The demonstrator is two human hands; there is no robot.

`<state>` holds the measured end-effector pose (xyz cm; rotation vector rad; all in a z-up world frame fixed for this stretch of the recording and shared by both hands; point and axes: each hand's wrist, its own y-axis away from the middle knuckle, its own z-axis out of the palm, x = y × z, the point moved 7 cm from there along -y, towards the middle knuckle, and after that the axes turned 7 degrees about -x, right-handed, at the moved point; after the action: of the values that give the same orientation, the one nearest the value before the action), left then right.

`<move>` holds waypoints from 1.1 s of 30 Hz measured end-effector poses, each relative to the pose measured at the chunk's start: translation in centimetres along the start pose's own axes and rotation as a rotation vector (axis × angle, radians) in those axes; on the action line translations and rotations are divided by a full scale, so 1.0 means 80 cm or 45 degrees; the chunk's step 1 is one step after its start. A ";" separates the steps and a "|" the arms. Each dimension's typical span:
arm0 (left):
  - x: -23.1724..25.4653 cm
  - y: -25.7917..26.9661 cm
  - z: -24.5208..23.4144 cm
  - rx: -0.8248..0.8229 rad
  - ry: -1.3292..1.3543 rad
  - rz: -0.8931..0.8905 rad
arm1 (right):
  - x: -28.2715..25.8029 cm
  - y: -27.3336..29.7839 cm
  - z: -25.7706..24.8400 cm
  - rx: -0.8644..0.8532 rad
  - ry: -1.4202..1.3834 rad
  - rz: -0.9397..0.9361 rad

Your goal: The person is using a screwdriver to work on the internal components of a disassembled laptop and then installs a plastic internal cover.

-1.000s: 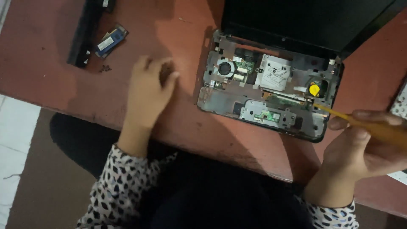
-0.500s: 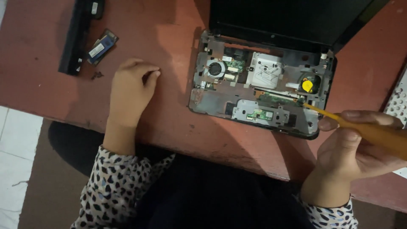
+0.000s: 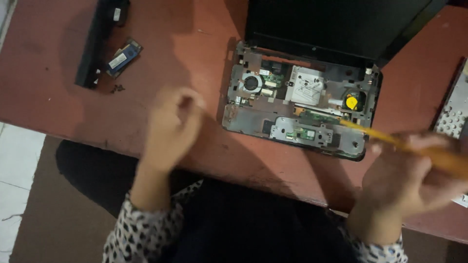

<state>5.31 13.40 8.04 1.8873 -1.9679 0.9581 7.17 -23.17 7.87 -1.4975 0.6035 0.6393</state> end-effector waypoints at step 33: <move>0.124 0.042 0.059 -0.431 1.933 0.226 | -0.120 0.022 0.060 -0.615 -0.168 0.333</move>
<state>2.06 2.49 9.41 0.3697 -1.1368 1.3393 -0.91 -18.57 13.47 -1.8185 0.5716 1.1383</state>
